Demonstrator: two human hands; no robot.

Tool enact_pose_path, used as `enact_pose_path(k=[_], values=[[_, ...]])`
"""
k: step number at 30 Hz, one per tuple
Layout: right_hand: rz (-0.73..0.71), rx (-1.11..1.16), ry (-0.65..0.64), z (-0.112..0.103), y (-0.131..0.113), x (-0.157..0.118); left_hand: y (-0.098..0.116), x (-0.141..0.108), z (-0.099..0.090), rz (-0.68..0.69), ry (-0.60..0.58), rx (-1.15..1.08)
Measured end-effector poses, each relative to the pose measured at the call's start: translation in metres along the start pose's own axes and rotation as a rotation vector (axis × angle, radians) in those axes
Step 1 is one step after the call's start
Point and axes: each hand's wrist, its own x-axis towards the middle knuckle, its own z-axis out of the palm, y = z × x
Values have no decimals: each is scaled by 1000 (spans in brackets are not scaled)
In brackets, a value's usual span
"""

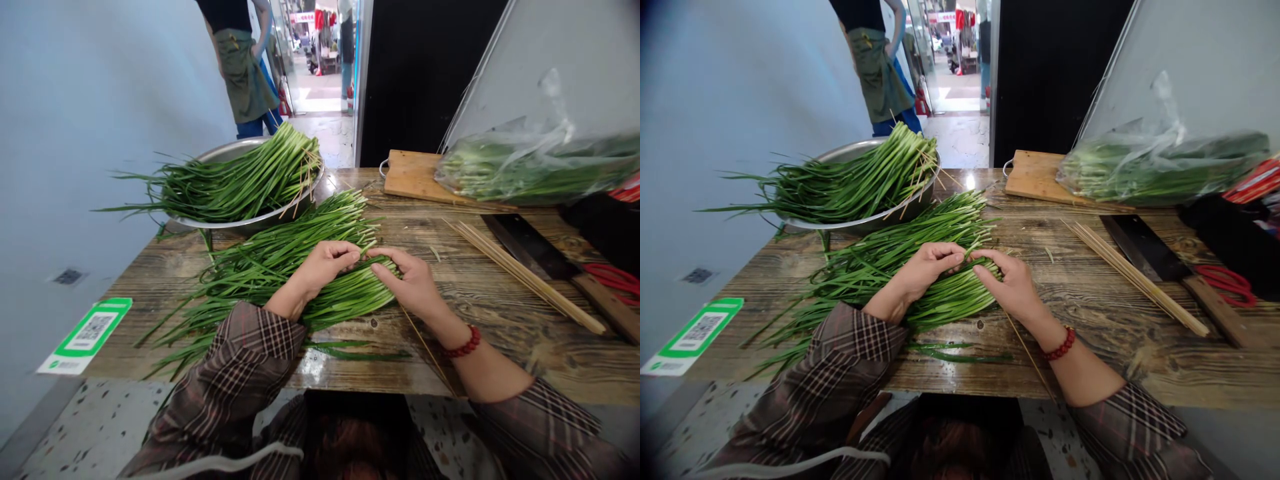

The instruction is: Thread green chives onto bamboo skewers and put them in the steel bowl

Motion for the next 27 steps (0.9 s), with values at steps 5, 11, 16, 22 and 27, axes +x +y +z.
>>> enact_pose_path(k=[5,11,16,22,27], values=[[10,-12,-13,0,0,0,3,-1,1,6,-9,37],[56,109,-20,1,4,-1,5,-2,1,27,-9,55],[19,121,-85,0,5,-2,4,-1,-1,38,-29,86],[-3,162,-42,5,9,-1,1,0,0,71,-27,162],[-1,113,11,8,13,-3,-3,0,4,183,-42,321]])
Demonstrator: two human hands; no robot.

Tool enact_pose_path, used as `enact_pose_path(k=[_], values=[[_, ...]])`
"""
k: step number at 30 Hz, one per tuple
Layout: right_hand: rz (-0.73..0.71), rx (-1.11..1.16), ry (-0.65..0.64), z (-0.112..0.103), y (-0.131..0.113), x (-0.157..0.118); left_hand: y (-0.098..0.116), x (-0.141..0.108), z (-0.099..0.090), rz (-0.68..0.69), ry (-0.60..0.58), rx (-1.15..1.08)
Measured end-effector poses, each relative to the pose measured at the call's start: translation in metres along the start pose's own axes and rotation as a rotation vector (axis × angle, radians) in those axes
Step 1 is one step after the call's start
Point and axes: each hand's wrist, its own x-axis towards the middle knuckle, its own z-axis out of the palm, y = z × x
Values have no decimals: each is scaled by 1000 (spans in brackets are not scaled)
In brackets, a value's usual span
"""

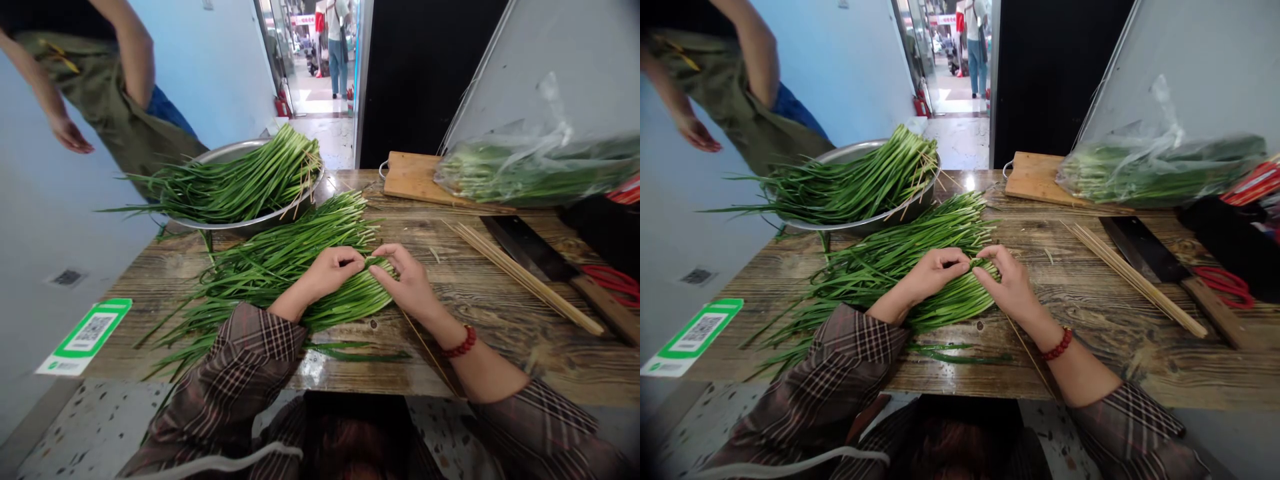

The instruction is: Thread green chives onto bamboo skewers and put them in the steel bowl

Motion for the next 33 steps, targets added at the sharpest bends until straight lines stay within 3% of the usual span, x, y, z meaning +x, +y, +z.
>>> enact_pose_path(k=[6,12,16,20,24,28,33], values=[[12,-11,15,1,3,1,-1,1,-5,173,-23,181],[48,-41,-14,-2,1,3,-21,7,-28,153,364,529],[61,-51,-18,-3,-1,3,-34,9,-31,90,317,829],[74,-65,-27,-3,0,3,-35,9,-26,26,270,960],[67,-73,-24,-4,1,3,-32,10,-25,63,293,906],[55,-92,-23,-4,1,3,-29,10,-24,150,376,705],[68,-122,-25,-5,-2,4,-18,7,-19,98,305,343]])
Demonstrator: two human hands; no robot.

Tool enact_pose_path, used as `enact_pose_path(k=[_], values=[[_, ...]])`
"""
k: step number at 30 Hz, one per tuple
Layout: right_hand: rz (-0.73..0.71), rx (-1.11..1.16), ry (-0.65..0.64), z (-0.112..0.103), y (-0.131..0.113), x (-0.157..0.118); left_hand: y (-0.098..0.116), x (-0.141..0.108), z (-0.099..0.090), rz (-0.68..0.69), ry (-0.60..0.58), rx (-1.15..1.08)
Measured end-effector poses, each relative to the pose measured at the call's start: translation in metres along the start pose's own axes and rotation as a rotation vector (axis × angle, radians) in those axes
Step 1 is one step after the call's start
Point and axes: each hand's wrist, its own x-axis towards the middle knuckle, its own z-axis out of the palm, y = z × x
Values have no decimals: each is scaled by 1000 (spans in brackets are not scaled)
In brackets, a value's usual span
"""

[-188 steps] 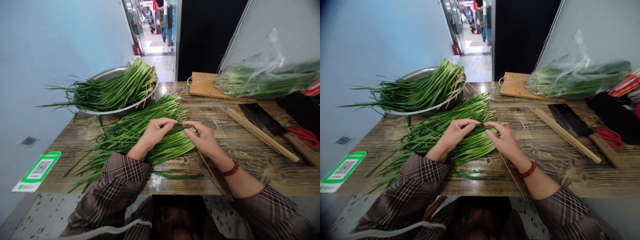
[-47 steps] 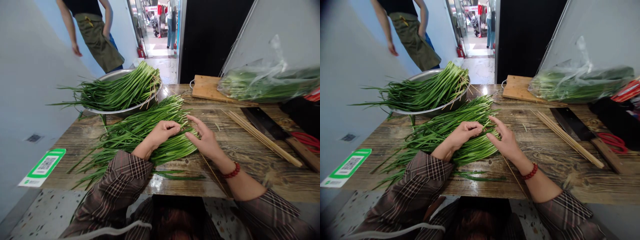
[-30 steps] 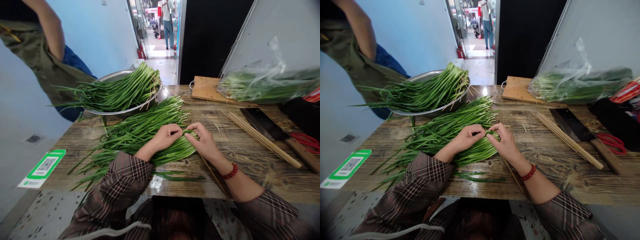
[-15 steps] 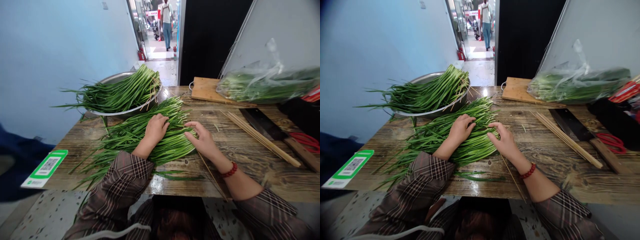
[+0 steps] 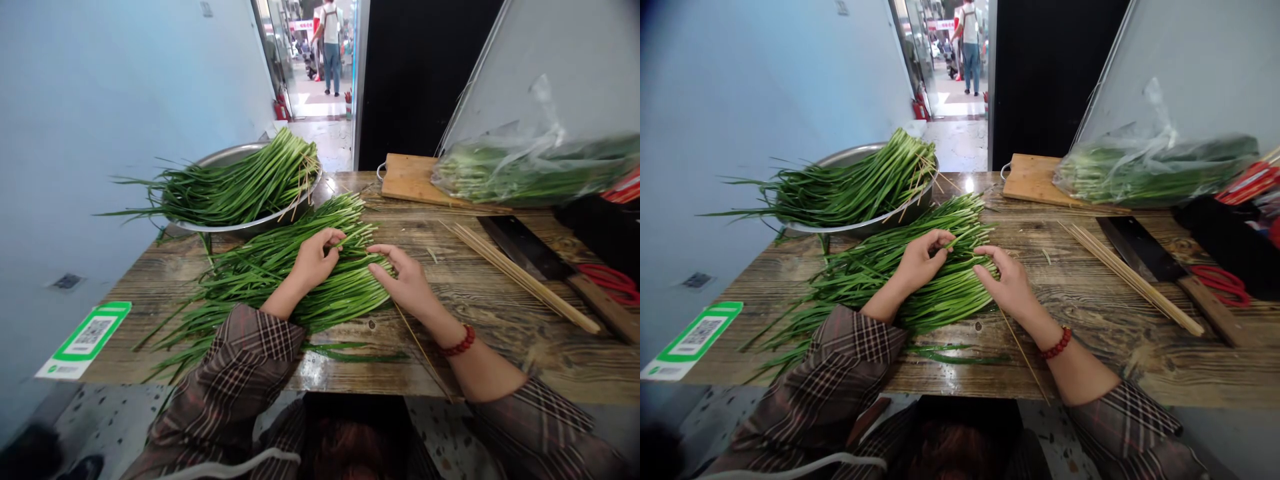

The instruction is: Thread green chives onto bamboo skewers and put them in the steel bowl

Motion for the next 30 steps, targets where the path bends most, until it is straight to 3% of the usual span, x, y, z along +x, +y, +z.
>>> enact_pose_path(k=[8,18,24,30], values=[[-8,-6,11,-2,-5,0,16,-5,-1,-151,-121,-220],[-14,1,15,-2,-6,0,20,-5,-1,-18,-139,-128],[-24,-5,12,-2,-5,0,23,-7,0,-49,-182,-156],[-31,16,9,-3,-6,0,22,-7,0,-76,-149,-194]])
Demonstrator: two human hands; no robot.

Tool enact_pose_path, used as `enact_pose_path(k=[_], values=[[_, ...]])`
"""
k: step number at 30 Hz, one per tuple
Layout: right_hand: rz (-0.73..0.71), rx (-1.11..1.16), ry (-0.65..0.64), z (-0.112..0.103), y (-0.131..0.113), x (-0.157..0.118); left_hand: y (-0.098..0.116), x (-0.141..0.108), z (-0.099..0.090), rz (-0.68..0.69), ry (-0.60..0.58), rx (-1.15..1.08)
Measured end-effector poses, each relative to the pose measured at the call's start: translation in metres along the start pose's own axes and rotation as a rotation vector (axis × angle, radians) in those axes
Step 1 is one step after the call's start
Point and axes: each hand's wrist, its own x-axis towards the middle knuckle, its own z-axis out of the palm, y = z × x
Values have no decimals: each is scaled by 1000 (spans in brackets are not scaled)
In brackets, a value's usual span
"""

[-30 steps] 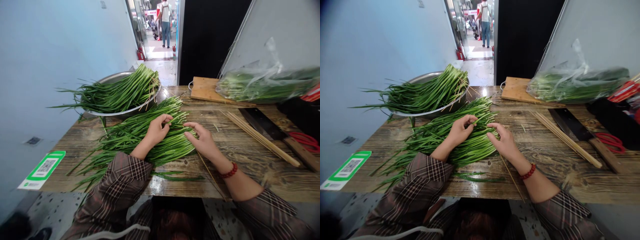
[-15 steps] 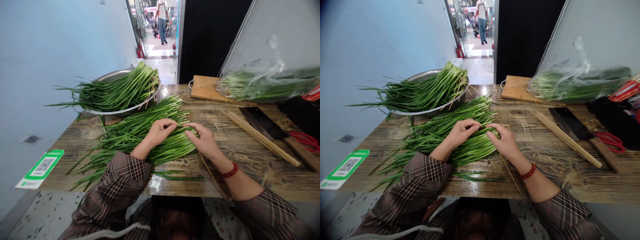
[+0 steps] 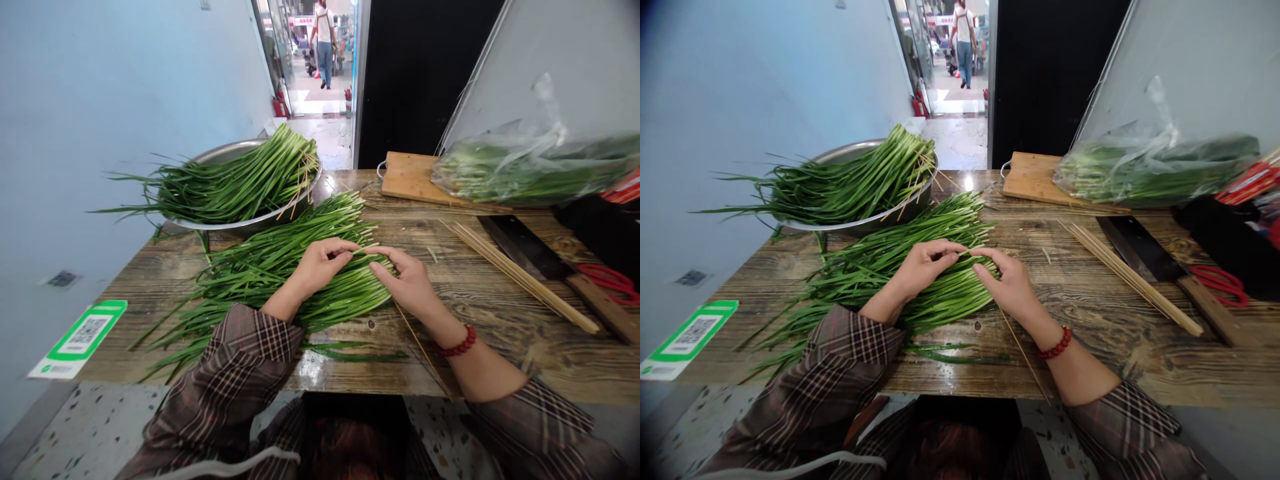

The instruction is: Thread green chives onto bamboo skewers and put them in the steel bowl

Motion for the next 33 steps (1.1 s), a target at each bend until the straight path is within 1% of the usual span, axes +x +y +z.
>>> enact_pose_path(k=[11,17,22,27,33], values=[[22,-3,10,1,1,1,-1,-1,1,-46,11,-59],[25,-13,4,0,1,1,-1,-1,1,-46,10,-69],[22,-4,3,1,1,0,-1,-1,0,-22,4,-59],[25,7,-1,1,2,1,-2,-1,0,40,0,-10],[68,45,14,4,4,0,-2,-1,0,75,-11,42]])
